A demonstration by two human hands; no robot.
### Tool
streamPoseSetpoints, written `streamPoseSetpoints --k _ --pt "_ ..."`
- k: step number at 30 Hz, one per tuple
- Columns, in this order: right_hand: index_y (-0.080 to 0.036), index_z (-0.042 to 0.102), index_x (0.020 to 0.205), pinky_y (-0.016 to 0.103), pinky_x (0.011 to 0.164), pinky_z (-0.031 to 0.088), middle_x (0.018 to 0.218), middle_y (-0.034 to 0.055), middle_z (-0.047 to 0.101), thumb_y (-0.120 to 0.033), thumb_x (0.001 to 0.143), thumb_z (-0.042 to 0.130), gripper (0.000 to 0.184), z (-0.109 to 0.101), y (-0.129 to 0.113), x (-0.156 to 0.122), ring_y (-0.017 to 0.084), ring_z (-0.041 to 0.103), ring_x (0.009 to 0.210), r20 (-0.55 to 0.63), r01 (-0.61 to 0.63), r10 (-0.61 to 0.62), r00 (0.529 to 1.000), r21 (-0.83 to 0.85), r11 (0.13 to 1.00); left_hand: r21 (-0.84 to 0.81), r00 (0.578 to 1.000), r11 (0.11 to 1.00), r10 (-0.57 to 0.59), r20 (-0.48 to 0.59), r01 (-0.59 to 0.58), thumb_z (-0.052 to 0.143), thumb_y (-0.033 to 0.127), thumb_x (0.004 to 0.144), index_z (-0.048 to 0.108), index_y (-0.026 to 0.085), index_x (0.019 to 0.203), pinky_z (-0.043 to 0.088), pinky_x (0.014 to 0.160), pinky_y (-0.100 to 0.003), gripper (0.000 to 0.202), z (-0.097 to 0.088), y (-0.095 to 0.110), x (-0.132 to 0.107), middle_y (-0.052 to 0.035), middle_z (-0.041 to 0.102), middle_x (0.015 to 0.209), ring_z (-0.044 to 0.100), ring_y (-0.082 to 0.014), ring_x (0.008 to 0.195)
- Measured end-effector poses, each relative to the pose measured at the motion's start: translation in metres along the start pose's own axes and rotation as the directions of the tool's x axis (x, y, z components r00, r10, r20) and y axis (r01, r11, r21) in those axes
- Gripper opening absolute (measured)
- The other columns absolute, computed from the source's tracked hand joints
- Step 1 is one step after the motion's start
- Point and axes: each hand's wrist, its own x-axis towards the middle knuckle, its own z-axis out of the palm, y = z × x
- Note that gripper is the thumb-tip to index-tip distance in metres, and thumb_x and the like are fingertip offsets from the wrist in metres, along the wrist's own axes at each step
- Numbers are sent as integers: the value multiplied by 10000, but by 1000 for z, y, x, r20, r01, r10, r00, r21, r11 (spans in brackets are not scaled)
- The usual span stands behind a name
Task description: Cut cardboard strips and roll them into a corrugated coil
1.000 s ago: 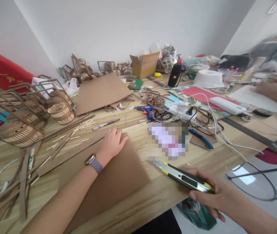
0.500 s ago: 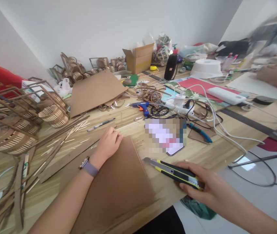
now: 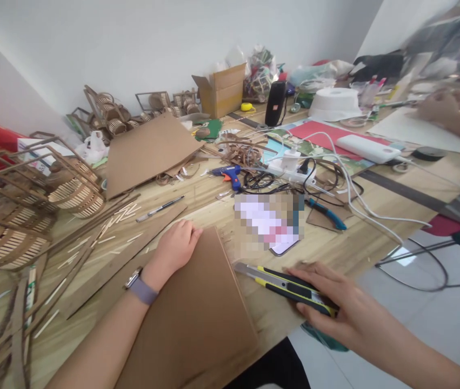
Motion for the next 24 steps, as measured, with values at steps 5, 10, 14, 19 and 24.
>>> streamPoseSetpoints --k 5,10,14,19,24 --pt "-218 620 1238 324 737 601 1092 118 688 -193 840 551 405 -4 -5 -4 261 690 972 34 3 -3 999 6 1000 -15 997 998 -52 48 53 303 336 1004 477 216 822 441 672 -343 280 -5 -2 1 -72 656 817 632 -262 789" --pt "-229 585 1288 326 782 565 1021 89 675 -158 855 519 444 -16 -14 0 222 669 929 169 -29 9 985 114 993 -49 995 996 -76 59 79 277 361 994 456 229 824 444 682 -342 280 -7 -5 0 -74 668 854 649 -269 826" --pt "-232 580 1291 330 744 539 978 80 658 -147 842 527 459 -20 -14 1 219 638 888 198 24 -54 979 150 988 -60 995 994 -85 52 88 264 379 988 446 233 820 443 686 -345 288 -6 -7 0 -71 664 844 651 -271 824" --pt "-240 579 1279 339 748 502 959 65 653 -137 817 565 473 -20 -8 -1 215 611 870 194 110 -134 972 131 985 -48 996 995 -87 27 88 286 393 981 463 233 830 433 660 -326 282 -9 -10 -1 -56 667 823 649 -260 797" --pt "-246 571 1280 350 769 477 975 55 656 -171 812 595 475 -19 -4 0 219 603 894 208 187 -205 956 103 977 -9 996 996 -84 -14 84 306 372 980 496 219 835 444 637 -328 284 -11 -18 2 -65 668 819 642 -257 773"
